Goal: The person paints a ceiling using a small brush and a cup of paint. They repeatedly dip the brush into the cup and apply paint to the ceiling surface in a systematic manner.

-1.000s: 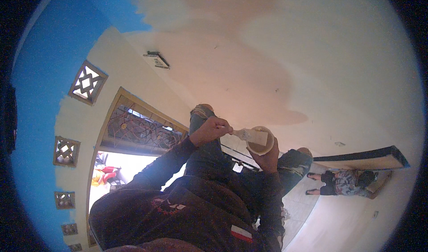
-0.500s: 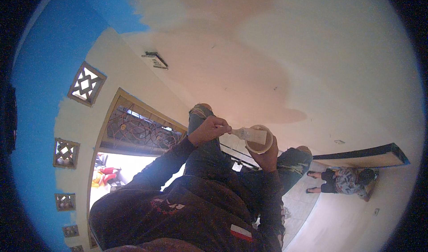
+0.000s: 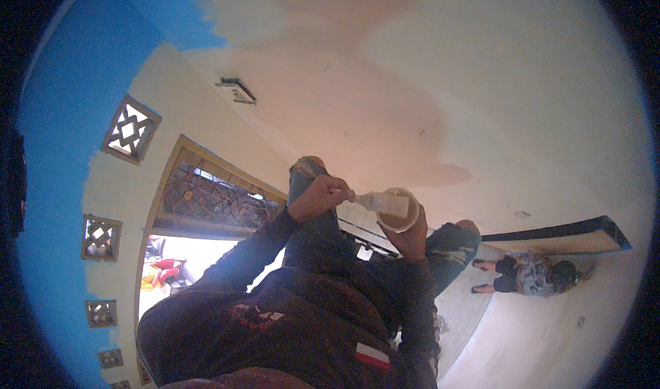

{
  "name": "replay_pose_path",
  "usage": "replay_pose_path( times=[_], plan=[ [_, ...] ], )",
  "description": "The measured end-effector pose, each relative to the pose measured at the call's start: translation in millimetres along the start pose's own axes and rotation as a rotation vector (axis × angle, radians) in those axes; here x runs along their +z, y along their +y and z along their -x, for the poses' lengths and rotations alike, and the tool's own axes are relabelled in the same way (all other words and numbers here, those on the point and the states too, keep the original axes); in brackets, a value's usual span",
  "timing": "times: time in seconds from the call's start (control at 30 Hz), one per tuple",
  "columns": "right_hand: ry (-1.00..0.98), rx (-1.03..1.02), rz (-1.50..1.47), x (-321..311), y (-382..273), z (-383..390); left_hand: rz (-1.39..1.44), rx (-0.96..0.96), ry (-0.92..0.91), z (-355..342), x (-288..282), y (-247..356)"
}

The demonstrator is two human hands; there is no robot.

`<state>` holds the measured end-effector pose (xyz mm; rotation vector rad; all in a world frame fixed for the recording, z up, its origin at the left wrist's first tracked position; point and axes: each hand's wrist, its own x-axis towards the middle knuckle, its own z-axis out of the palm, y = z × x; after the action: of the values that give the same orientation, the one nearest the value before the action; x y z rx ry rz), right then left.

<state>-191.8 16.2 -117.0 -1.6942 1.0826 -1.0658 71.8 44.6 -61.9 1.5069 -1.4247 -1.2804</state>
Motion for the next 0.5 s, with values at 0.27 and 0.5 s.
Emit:
replay_pose_path(
  times=[0.27, 0.5],
  plan=[
    [-0.012, -0.025, 0.02, -11.2, -12.7, -21.2, 0.052, 0.17, 0.101, -2.3, -11.1, 15.3],
    [-0.031, -0.137, 0.052, -34.0, -69.4, -53.7, 0.204, 0.113, 0.051, -2.1, -33.6, 63.8]
  ],
)
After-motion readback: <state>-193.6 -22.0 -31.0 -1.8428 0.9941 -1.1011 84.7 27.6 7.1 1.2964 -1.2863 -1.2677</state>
